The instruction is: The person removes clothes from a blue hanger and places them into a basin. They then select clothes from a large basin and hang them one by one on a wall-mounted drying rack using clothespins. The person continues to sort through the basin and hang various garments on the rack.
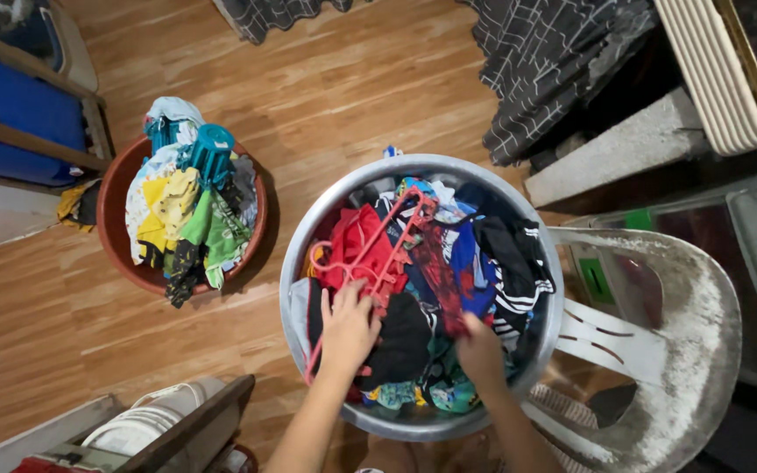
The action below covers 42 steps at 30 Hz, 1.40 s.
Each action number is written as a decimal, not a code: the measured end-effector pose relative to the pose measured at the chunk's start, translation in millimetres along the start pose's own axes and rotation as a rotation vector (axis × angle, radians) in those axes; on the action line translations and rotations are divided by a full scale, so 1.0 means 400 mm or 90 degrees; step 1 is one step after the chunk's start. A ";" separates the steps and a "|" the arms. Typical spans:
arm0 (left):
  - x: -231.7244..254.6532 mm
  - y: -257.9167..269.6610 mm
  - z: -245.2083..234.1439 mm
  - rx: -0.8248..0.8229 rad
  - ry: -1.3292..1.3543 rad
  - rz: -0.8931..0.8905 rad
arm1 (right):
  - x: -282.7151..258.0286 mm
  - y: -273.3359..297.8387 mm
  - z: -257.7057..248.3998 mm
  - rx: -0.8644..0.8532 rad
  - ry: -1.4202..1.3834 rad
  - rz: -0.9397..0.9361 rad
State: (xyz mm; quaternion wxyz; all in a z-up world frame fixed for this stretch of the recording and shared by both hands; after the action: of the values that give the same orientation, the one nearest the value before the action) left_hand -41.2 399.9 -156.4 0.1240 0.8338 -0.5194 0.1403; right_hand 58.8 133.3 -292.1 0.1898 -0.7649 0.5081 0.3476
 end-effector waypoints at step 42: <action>-0.213 0.103 -0.016 0.188 0.328 -0.405 | 0.261 0.062 -0.122 0.090 0.105 0.424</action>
State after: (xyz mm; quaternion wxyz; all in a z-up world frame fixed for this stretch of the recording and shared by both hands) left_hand -114.6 455.2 -178.7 0.1659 0.8988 -0.1629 0.3715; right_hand 78.2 24.3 -332.6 0.0772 -0.5678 0.7660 0.2913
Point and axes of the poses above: each hand's wrist, its own y-axis away from the middle knuckle, its own z-axis out of the palm, x = y × z, the point moved 7 cm from there along -y, towards the middle knuckle, and after that the axes turned 4 degrees about z, right-handed, at the moved point
